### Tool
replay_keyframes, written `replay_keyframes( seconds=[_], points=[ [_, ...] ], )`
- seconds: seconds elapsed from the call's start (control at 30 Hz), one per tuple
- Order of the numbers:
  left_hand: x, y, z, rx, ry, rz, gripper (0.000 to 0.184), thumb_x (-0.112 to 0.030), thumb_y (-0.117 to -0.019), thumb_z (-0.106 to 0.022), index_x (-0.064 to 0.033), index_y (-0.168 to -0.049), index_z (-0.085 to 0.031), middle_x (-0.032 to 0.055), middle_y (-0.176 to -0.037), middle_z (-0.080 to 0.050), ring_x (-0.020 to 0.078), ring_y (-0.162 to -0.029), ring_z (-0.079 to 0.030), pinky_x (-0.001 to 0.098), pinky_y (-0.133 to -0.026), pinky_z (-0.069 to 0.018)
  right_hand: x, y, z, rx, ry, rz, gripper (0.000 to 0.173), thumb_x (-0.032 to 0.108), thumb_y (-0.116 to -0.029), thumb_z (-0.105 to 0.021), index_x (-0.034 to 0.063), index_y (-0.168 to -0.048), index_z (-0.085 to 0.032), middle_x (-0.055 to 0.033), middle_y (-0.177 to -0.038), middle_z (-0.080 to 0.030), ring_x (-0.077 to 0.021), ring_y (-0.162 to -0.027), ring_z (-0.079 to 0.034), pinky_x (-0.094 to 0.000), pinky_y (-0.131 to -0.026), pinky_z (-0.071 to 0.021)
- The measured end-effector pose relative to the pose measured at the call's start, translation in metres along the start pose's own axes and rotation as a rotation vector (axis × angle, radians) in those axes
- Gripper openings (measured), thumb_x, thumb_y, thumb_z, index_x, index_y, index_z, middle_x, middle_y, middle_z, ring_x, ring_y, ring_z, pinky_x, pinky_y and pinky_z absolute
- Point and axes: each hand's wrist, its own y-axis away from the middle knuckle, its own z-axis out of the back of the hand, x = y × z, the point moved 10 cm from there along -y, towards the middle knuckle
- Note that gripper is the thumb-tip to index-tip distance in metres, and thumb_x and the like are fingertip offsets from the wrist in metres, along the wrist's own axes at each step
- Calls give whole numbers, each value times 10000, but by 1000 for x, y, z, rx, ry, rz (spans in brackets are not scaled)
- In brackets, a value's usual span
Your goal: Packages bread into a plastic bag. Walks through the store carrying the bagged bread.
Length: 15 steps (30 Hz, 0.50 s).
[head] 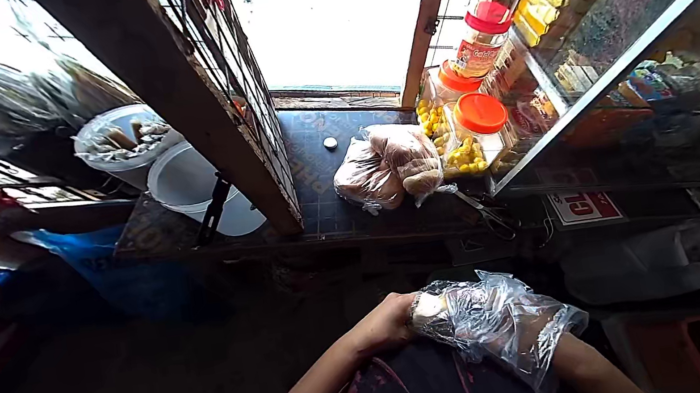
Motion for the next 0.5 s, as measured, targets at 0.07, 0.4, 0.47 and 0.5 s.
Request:
replay_keyframes(
  seconds=[0.07,0.4,0.47,0.5],
  points=[
    [0,3,0,-17,-26,10,314,-105,-875,-738,40,-1145,-668,165,-1033,-732,235,-992,-712,443,-917,-554,-22,-3,-23,-198,40,179,485,453,-916,-683,74,-1215,-722,-121,-1182,-729,-212,-1148,-668,-424,-1036,-505],
    [3,20,11,87,-366,532,840,-90,-983,-544,-201,-1660,-59,202,-980,-700,425,-927,-692,624,-843,-525,-43,-35,-72,-97,-345,272,530,326,-895,-755,2,-1301,-649,-98,-1258,-692,-99,-1205,-616,-283,-1089,-461],
    [-1,23,23,-78,-332,424,747,-149,-906,-668,-131,-1582,-350,164,-840,-705,383,-799,-693,592,-767,-540,-36,-40,-71,-82,-594,326,432,198,-888,-778,-11,-1249,-666,-79,-1202,-711,-92,-1154,-645,-277,-1047,-511],
    [-2,25,29,-167,-287,356,675,-160,-839,-727,-96,-1470,-495,132,-763,-688,342,-717,-678,561,-702,-542,-30,-42,-70,-37,-730,326,379,135,-889,-770,1,-1231,-675,-66,-1179,-718,-98,-1129,-660,-286,-1019,-536]
  ],
)
